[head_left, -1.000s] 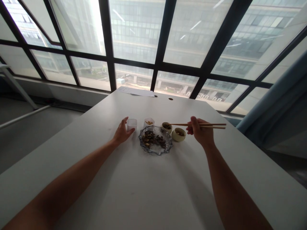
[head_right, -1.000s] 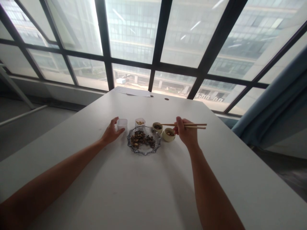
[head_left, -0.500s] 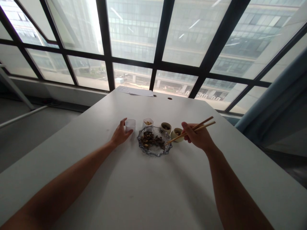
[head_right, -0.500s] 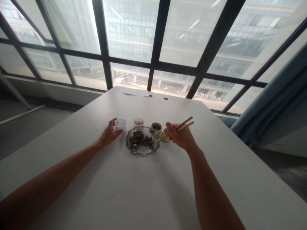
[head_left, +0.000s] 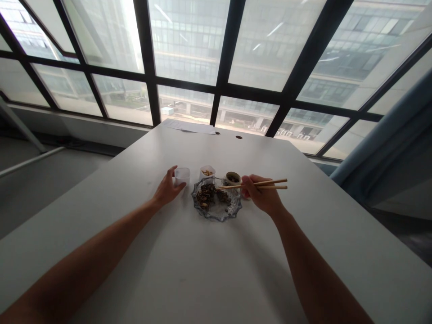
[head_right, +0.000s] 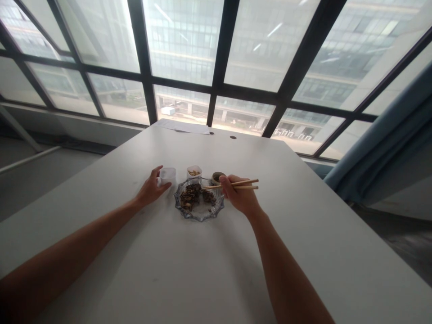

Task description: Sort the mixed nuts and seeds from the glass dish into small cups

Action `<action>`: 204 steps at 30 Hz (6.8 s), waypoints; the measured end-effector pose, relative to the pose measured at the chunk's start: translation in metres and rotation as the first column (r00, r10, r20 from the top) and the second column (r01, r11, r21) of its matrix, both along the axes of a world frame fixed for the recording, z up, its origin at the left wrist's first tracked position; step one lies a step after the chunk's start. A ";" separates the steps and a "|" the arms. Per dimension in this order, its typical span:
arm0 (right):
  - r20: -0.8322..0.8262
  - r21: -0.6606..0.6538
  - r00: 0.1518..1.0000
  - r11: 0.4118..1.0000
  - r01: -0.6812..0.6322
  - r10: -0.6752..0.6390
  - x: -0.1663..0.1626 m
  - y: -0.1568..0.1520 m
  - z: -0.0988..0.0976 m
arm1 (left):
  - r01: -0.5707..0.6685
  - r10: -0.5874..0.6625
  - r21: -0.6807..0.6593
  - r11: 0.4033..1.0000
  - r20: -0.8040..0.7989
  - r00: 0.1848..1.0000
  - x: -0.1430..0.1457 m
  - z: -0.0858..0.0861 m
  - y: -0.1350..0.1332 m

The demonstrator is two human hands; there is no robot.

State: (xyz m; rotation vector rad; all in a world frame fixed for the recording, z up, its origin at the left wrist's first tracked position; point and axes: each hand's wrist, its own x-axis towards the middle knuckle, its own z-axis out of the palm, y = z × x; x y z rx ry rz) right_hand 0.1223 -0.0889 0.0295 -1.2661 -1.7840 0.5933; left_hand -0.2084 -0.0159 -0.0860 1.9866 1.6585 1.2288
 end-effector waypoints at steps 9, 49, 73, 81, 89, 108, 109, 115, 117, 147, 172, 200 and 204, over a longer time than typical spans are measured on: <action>0.135 -0.052 0.988 0.997 -0.061 0.068 0.000 -0.005 0.010 | 0.015 -0.015 0.012 1.000 0.018 1.000 0.000 -0.002 0.001; -0.517 -0.123 0.807 0.958 0.261 -0.286 0.012 0.013 0.006 | 0.074 -0.104 0.239 0.968 0.115 0.988 0.006 0.006 -0.006; -0.067 0.276 0.997 0.961 -0.013 0.032 -0.069 -0.011 -0.019 | 0.098 -0.128 0.274 0.957 0.093 0.987 0.013 0.009 -0.012; -0.069 0.098 0.997 0.995 -0.008 0.015 -0.025 -0.007 -0.010 | 0.044 -0.059 0.164 0.985 0.088 0.994 0.011 0.008 -0.011; 0.047 0.121 0.991 0.984 -0.131 0.126 -0.035 -0.010 -0.009 | 0.030 -0.038 0.096 0.995 0.075 0.996 0.008 0.005 -0.008; -0.254 0.142 0.910 0.918 0.370 -0.327 0.003 -0.004 0.014 | 0.036 -0.047 0.111 0.993 0.092 0.995 0.008 0.002 -0.006; -0.191 0.200 0.920 0.904 0.377 -0.342 0.007 -0.007 0.018 | 0.038 -0.048 0.107 0.994 0.091 0.995 0.008 0.003 -0.007; 0.002 0.302 0.923 0.880 0.366 -0.384 0.020 -0.011 0.024 | 0.042 -0.049 0.087 0.995 0.086 0.995 0.008 0.004 -0.007; 0.075 0.288 0.931 0.902 0.323 -0.358 0.019 -0.007 0.023 | 0.044 -0.052 0.090 0.995 0.087 0.995 0.008 0.004 -0.007; 0.190 -0.014 0.982 1.000 0.006 -0.003 0.010 -0.006 0.014 | 0.063 -0.070 0.111 0.992 0.065 0.995 0.006 0.002 -0.006; 0.035 0.213 0.960 0.941 0.265 -0.278 0.017 -0.011 0.027 | 0.070 -0.077 0.101 0.992 0.067 0.995 0.006 0.002 -0.006; -0.032 -0.085 0.992 0.989 -0.124 0.122 -0.017 -0.002 -0.015 | 0.077 -0.086 0.105 0.991 0.077 0.993 0.006 0.003 -0.007; -0.129 -0.065 0.990 0.996 -0.069 0.060 -0.016 -0.005 -0.008 | 0.084 -0.092 0.099 0.992 0.081 0.992 0.005 0.003 -0.006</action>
